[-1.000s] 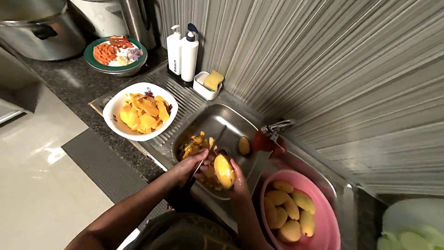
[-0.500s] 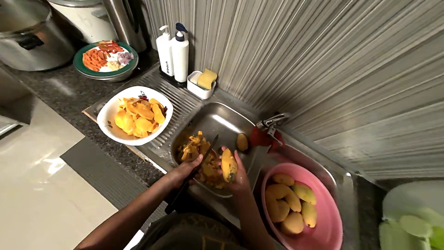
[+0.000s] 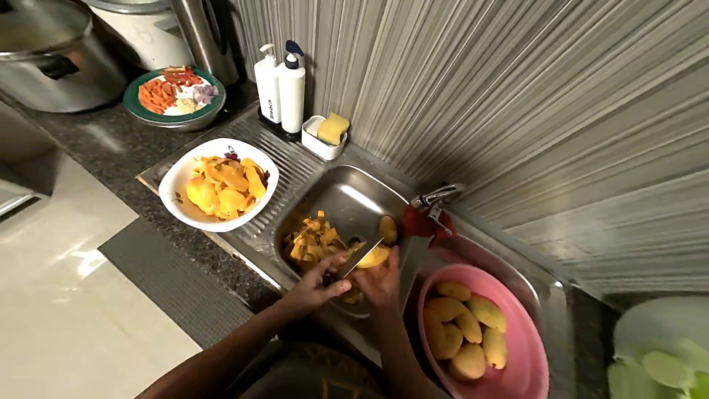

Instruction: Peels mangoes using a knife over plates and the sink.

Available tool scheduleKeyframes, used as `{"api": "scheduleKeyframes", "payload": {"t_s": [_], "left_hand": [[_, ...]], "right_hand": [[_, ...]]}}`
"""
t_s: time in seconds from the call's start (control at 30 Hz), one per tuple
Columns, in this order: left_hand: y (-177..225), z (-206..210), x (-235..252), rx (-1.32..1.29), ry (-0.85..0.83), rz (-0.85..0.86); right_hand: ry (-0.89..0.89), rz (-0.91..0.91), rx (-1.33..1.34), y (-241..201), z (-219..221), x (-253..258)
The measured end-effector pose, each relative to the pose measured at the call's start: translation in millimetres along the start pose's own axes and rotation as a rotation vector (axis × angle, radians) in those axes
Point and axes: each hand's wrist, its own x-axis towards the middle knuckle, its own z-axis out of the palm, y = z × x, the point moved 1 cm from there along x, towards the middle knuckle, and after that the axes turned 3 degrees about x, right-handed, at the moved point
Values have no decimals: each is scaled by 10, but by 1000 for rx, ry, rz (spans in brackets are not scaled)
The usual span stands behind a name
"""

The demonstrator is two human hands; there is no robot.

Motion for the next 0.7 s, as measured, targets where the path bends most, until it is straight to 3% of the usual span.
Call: {"api": "scheduleKeyframes", "payload": {"t_s": [0.13, 0.3, 0.47, 0.6, 0.7], "left_hand": [[21, -42, 70, 103, 58, 115], [189, -189, 118, 212, 88, 79], [207, -218, 105, 522, 82, 273], [150, 13, -57, 685, 66, 386], [75, 121, -100, 719, 65, 427]], "right_hand": [[-86, 22, 158, 50, 20, -46], [-187, 112, 50, 161, 107, -121], [-97, 138, 62, 179, 190, -180], [-270, 37, -181, 129, 170, -80], [-252, 27, -308, 66, 245, 75]]}}
